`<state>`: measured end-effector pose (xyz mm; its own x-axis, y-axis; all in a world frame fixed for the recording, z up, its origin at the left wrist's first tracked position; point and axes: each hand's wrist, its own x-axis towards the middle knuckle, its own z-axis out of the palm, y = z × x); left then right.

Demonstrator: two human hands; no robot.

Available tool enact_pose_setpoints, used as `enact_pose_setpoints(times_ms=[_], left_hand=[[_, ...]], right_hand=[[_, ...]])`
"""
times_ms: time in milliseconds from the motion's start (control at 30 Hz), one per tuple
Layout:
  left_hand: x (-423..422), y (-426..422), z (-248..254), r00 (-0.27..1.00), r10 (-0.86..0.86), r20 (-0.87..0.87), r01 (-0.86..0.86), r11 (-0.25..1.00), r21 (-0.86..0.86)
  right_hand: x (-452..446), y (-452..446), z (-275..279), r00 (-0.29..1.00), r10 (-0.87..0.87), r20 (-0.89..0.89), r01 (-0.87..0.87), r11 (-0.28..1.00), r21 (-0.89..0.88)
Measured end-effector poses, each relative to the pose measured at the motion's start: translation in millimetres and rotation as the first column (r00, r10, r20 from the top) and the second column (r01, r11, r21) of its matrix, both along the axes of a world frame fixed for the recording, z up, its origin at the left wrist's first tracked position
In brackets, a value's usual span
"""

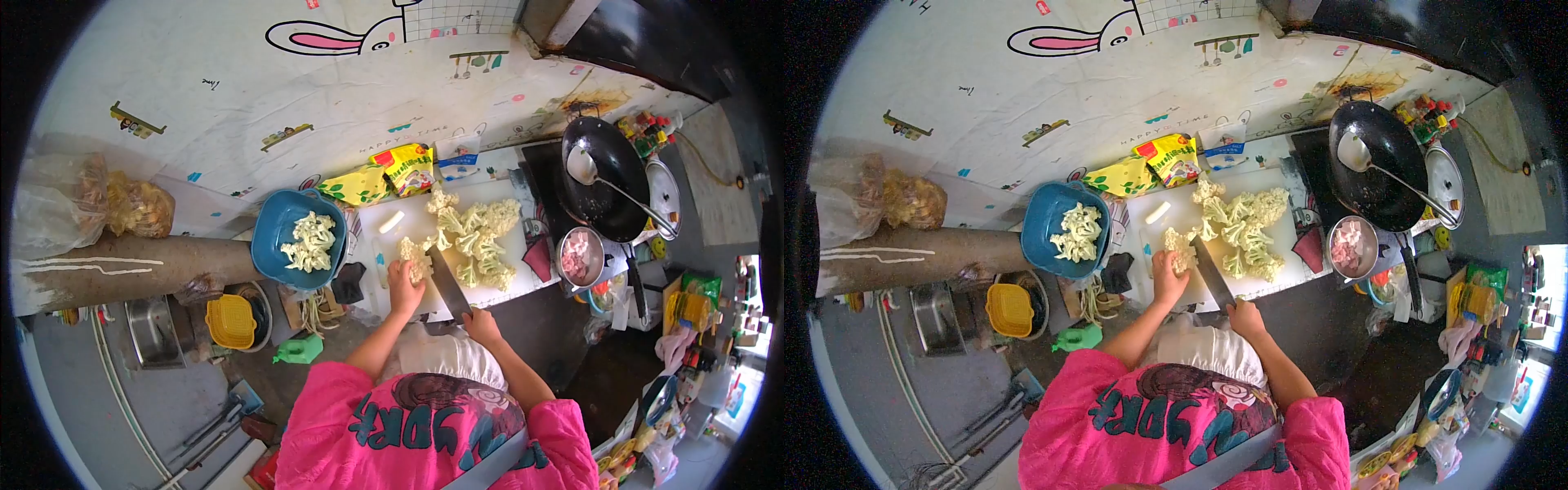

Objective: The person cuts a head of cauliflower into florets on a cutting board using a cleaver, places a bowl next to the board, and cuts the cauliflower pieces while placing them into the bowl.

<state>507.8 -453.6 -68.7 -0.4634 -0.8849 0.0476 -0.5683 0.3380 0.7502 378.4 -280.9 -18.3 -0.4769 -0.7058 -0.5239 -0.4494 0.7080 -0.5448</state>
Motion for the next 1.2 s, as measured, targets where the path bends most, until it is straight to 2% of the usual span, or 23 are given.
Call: enact_pose_setpoints(times_ms=[100, 300, 400, 433, 567, 667, 767, 967, 1100, 1200], left_hand=[[2, -2, 7, 0.998, -0.034, 0.059, 0.033, 0.999, 0.021], [14, -10, 0, 0.994, -0.072, -0.082, 0.066, 0.996, -0.067], [13, -24, -8, 0.991, -0.019, -0.132, 0.009, 0.997, -0.077], [8, -27, 2, 0.995, 0.033, -0.095, -0.041, 0.996, -0.076], [2, -42, 17, 0.997, 0.036, -0.069, -0.048, 0.982, -0.185], [-4, -47, 21, 0.998, 0.016, -0.062, -0.026, 0.987, -0.157], [-7, -52, 24, 0.999, -0.034, -0.001, 0.034, 0.996, -0.079], [-16, -54, 30, 0.996, -0.05, 0.073, 0.061, 0.988, -0.145], [-23, -57, 26, 0.979, -0.132, 0.158, 0.166, 0.96, -0.227], [-24, -59, 24, 0.961, -0.172, 0.215, 0.22, 0.949, -0.227]], right_hand=[[-3, -2, -7, 0.997, -0.01, 0.072, 0.009, 1.0, 0.011], [-3, -6, -6, 0.994, -0.05, 0.099, 0.05, 0.999, 0.004], [0, -5, -6, 1.0, -0.019, 0.017, 0.02, 0.999, -0.041], [1, -4, -6, 0.999, -0.027, 0.041, 0.028, 0.999, -0.024], [0, -3, -12, 0.997, -0.027, 0.067, 0.027, 1.0, -0.001], [1, -2, -12, 0.998, -0.026, 0.061, 0.027, 1.0, -0.004], [0, -4, -6, 0.998, -0.031, 0.059, 0.03, 0.999, 0.011], [0, -3, -6, 0.998, -0.032, 0.05, 0.032, 0.999, 0.001], [-2, -9, 10, 0.992, -0.055, 0.114, 0.046, 0.996, 0.079], [-2, -6, 3, 0.997, -0.018, 0.072, 0.016, 0.999, 0.032]])
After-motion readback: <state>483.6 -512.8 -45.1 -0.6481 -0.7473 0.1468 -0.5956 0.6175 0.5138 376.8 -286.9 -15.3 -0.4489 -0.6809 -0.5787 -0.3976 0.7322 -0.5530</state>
